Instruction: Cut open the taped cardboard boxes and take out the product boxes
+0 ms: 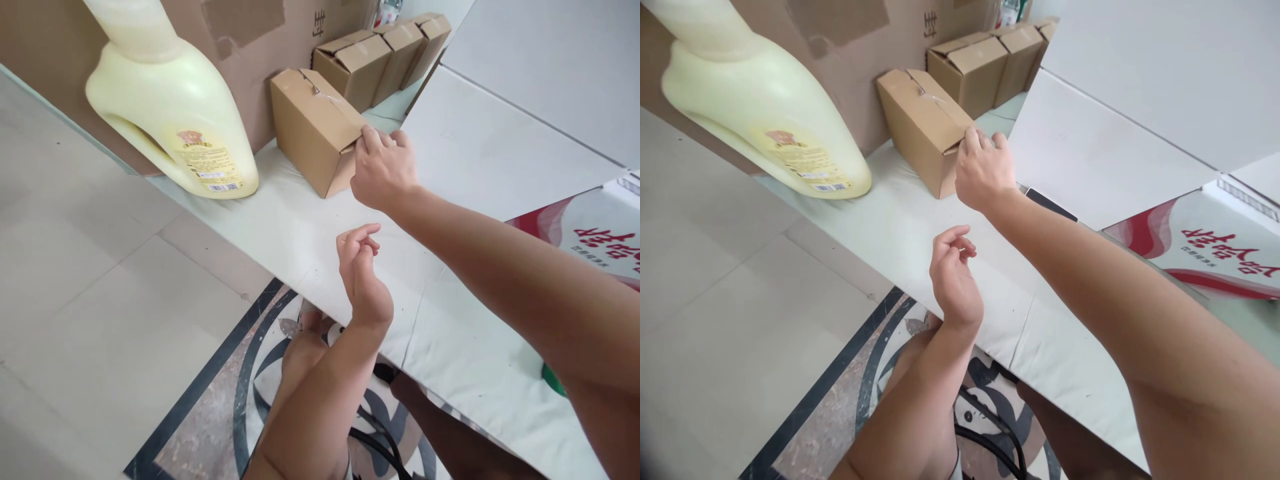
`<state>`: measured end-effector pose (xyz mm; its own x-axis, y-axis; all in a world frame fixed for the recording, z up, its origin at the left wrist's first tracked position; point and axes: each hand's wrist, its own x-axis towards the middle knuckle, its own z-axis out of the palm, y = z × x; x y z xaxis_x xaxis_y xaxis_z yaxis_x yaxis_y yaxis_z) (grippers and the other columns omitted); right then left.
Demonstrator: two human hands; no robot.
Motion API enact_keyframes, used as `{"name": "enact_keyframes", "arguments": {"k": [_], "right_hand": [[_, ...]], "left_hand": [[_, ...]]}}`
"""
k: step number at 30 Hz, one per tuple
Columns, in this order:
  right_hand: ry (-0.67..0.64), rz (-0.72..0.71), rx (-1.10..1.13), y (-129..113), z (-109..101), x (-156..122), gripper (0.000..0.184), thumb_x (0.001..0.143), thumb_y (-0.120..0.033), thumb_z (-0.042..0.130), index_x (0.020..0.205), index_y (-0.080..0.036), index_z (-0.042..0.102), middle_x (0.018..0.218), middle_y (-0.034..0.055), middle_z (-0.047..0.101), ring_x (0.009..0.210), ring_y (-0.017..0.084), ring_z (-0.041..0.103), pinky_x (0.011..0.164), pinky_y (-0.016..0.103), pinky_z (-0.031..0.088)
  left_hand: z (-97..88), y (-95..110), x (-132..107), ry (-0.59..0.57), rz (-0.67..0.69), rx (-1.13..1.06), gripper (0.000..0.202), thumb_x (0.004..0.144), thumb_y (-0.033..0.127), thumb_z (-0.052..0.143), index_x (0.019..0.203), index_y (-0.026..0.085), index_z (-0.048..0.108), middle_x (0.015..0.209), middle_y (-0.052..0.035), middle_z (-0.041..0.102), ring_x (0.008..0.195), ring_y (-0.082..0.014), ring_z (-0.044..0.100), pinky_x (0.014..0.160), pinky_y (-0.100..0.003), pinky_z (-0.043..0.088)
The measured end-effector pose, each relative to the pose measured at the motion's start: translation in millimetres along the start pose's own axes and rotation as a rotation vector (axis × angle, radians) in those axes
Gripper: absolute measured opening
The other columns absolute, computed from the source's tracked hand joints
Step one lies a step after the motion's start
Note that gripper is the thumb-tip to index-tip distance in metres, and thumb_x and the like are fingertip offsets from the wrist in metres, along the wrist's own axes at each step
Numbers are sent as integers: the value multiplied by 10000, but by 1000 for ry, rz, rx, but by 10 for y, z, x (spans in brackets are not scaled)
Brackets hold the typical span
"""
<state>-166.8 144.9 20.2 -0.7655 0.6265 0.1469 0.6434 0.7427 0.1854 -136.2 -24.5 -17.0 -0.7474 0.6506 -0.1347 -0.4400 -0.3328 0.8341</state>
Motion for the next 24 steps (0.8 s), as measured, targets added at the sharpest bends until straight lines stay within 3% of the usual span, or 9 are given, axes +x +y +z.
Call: {"name": "enact_keyframes", "arguments": {"k": [3, 7, 11, 15, 17, 20, 24], "right_hand": [[0, -18, 6, 59, -95, -258, 554, 999, -247, 336, 1501, -76, 499, 1557, 213, 505, 1409, 368, 530, 1206, 613, 332], [-68, -3, -30, 247, -253, -901, 605, 973, -209, 352, 1541, -36, 466, 1691, 239, 378, 1489, 373, 480, 1234, 598, 328], [-20, -14, -99, 564, -280, -1828, 632, 982, -293, 470, 1591, -127, 441, 1669, 212, 439, 1368, 377, 602, 1190, 574, 391], [243, -133, -238, 892, -233, -2910, 698, 926, -280, 640, 1583, -160, 439, 1546, 187, 598, 1159, 317, 735, 1065, 466, 490], [291, -84, -260, 1038, -198, -3426, 703, 882, -259, 693, 1553, -225, 486, 1497, 144, 650, 1051, 301, 771, 1001, 452, 519], [335, 43, -221, 1205, -100, -4059, 690, 851, -244, 680, 1516, -337, 523, 1487, 87, 666, 1016, 322, 787, 931, 484, 555], [517, 262, -106, 1242, 110, -4473, 719, 781, -207, 714, 1476, -355, 603, 1428, 99, 702, 1057, 384, 780, 907, 545, 592]], "left_hand": [[-3, -10, 1, 15, 36, 9, 319, 951, 298, 439, 1010, 246, 748, 945, -54, 572, 889, -196, 555, 875, -365, 470], [-39, -18, 39, 42, 140, 64, 320, 966, 350, 458, 1039, 243, 750, 979, -62, 608, 913, -204, 563, 910, -366, 475], [-65, -7, 97, 115, 276, 129, 287, 955, 318, 471, 1035, 241, 736, 1039, -58, 601, 1003, -199, 562, 968, -344, 459], [-44, -35, 120, 118, 291, 177, 261, 940, 293, 463, 1036, 256, 703, 1026, -46, 572, 1019, -196, 569, 936, -338, 468], [-5, -79, 100, 45, 263, 187, 240, 937, 301, 477, 1052, 263, 684, 1044, -46, 597, 1023, -198, 592, 935, -347, 482], [90, -179, 34, -173, 205, 214, 205, 944, 349, 508, 1044, 263, 665, 1070, -54, 664, 1035, -208, 639, 942, -367, 516], [251, -368, -79, -460, 146, 295, 251, 956, 469, 537, 975, 254, 665, 1098, -69, 719, 1070, -226, 678, 951, -383, 548]]}}
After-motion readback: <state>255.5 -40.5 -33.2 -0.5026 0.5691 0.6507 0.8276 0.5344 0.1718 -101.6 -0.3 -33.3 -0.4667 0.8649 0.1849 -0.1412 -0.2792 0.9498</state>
